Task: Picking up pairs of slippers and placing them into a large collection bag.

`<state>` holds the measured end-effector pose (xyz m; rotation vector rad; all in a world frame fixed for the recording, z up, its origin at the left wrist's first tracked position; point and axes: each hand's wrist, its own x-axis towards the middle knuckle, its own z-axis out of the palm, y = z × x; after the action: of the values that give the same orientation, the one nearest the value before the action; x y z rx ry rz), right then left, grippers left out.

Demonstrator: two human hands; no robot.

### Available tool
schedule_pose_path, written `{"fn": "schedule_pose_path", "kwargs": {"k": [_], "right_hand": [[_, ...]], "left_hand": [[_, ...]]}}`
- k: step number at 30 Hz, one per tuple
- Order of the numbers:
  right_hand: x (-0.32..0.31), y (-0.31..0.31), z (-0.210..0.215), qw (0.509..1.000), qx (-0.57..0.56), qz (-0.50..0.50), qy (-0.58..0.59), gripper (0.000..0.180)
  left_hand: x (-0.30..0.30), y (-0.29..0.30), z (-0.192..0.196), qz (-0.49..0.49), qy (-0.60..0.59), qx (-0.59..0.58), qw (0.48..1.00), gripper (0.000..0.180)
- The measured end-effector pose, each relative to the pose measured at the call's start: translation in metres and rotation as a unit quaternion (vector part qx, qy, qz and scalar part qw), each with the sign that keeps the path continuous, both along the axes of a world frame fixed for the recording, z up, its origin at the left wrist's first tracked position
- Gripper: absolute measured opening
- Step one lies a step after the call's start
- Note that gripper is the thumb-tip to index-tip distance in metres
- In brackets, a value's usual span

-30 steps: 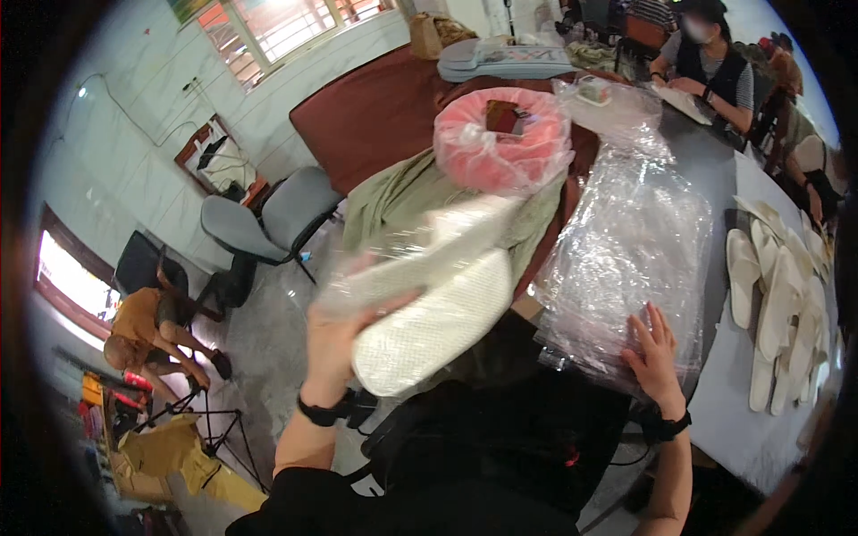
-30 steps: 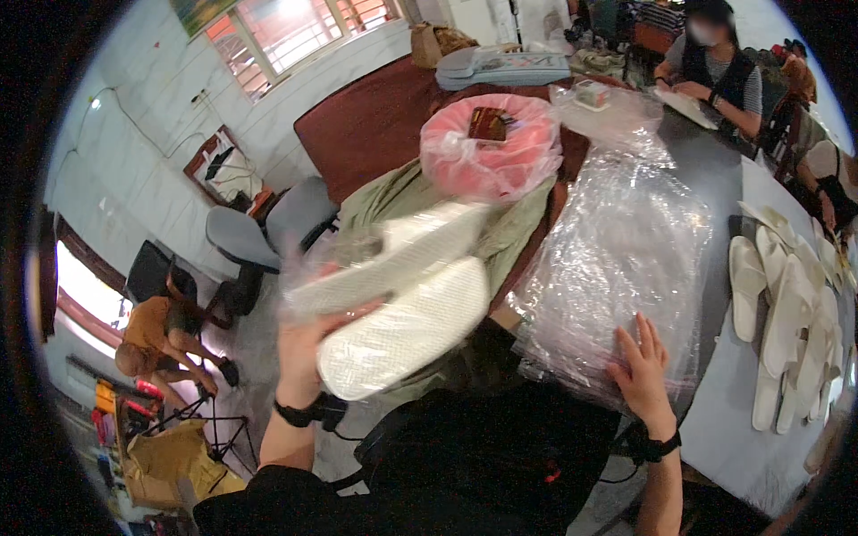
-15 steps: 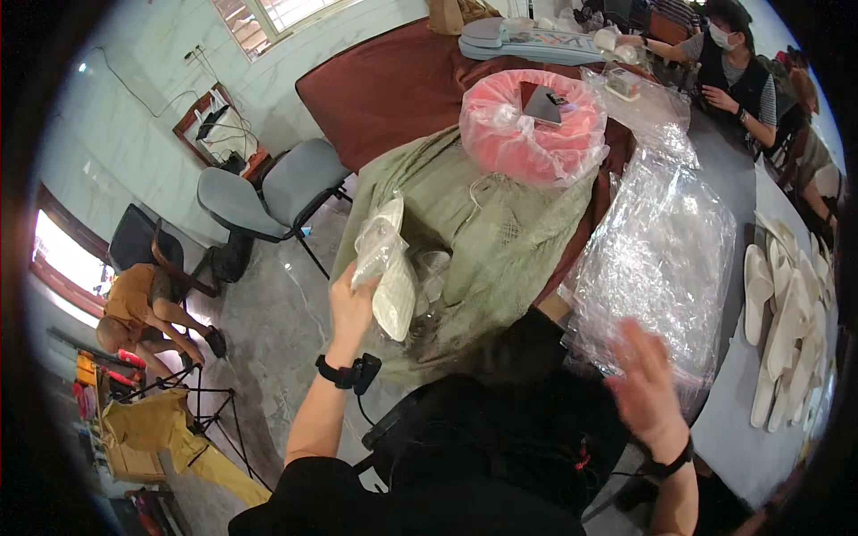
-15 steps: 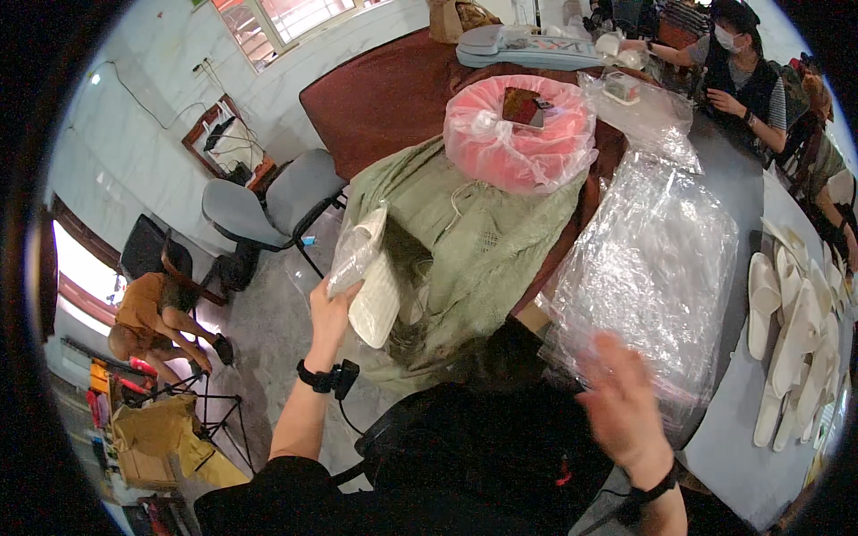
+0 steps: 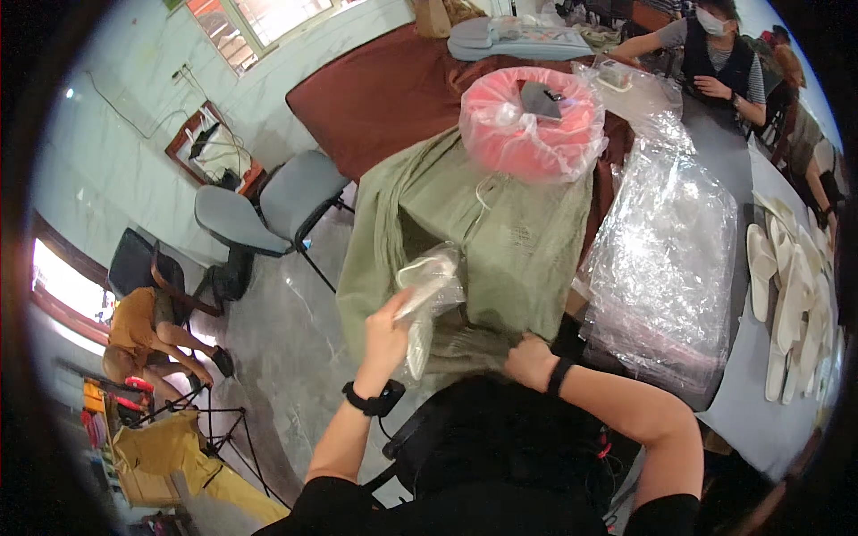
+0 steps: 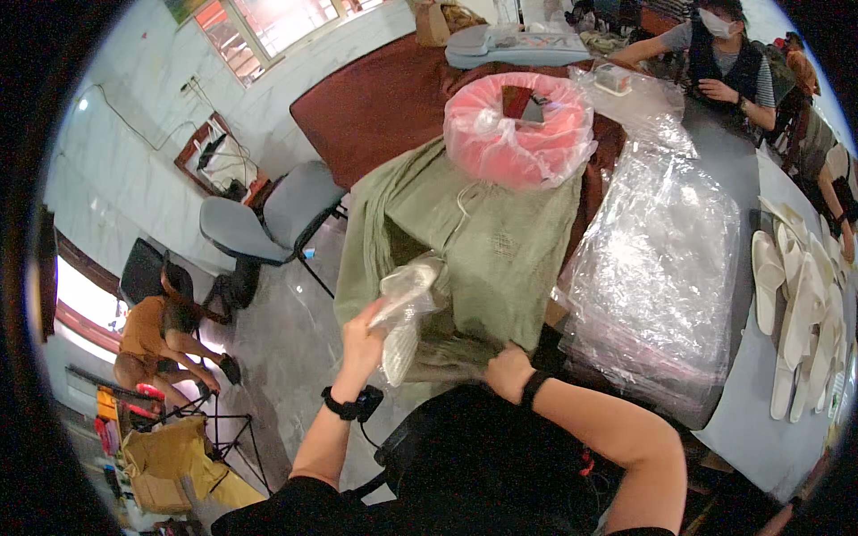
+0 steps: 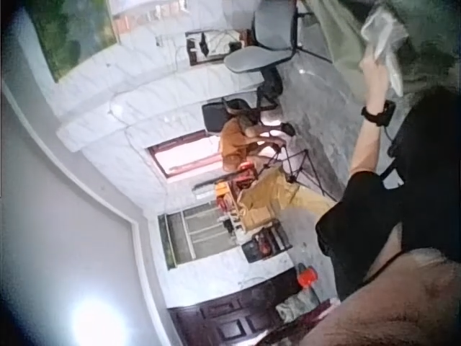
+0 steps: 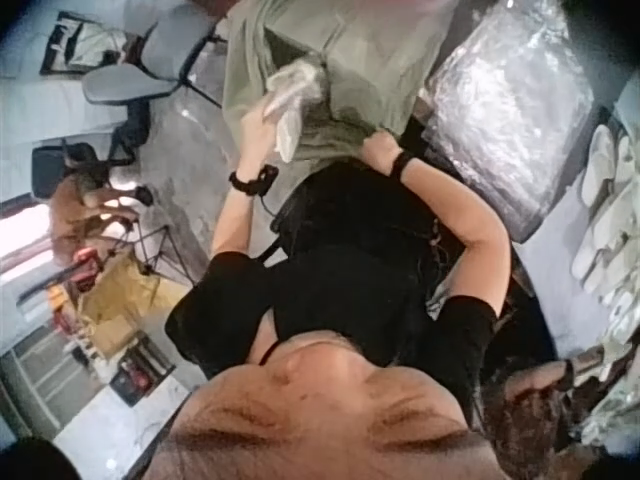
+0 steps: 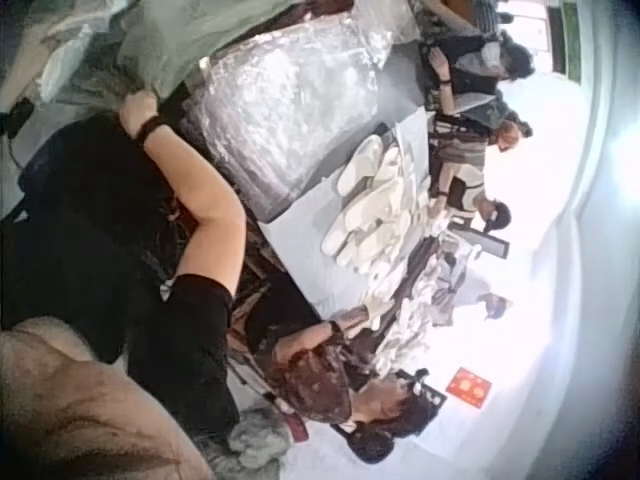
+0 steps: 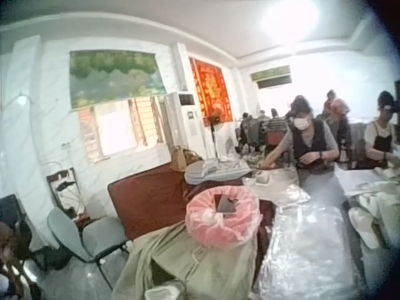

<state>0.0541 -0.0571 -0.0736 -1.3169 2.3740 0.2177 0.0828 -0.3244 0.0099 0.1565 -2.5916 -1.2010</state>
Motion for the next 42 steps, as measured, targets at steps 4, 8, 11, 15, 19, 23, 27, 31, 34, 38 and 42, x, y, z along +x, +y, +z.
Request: {"fn": "schedule_pose_path", "kwargs": {"k": [4,8,11,15,19,23,27,31,34,38,42], "right_hand": [[0.024,0.024,0.061,0.988,-0.086,0.093,-0.088,0.009],[0.021,0.014,0.128,0.979,-0.088,0.096,-0.158,0.012],[0.023,0.02,0.127,0.973,-0.118,0.107,-0.169,0.013],[0.027,0.023,0.117,0.977,-0.094,0.096,-0.165,0.014],[0.035,0.03,0.096,0.964,-0.214,0.116,-0.105,0.018],[0.047,0.016,0.054,0.957,-0.18,-0.072,-0.216,0.038],[0.038,-0.032,0.034,0.951,-0.226,-0.105,-0.181,0.029],[0.047,-0.05,0.065,0.964,-0.228,-0.023,-0.133,0.012],[0.056,-0.049,0.091,0.964,-0.235,0.019,-0.126,0.012],[0.059,-0.032,0.107,0.939,-0.318,0.041,-0.123,0.014],[0.068,-0.013,0.094,0.958,-0.269,0.006,-0.098,0.011]], "left_hand": [[-0.025,0.02,-0.021,-0.106,-0.057,-0.003,0.993,0.049],[-0.073,0.031,-0.065,-0.103,-0.103,0.034,0.989,0.042],[-0.113,0.037,-0.054,-0.059,-0.158,-0.016,0.986,0.029],[-0.127,-0.032,-0.035,-0.088,-0.115,0.078,0.986,0.028],[-0.117,-0.063,0.0,-0.109,-0.106,0.242,0.958,0.018],[-0.07,-0.035,0.041,-0.157,-0.04,0.277,0.947,0.019],[-0.036,-0.062,0.015,-0.002,-0.237,0.445,0.863,0.017],[-0.033,0.006,-0.051,0.006,-0.135,0.498,0.857,0.012],[-0.065,0.012,-0.106,-0.019,-0.238,0.525,0.817,0.008],[-0.082,0.057,-0.145,-0.031,-0.224,0.349,0.91,0.017],[-0.096,0.055,-0.188,-0.353,-0.044,-0.327,0.875,0.033]]}}
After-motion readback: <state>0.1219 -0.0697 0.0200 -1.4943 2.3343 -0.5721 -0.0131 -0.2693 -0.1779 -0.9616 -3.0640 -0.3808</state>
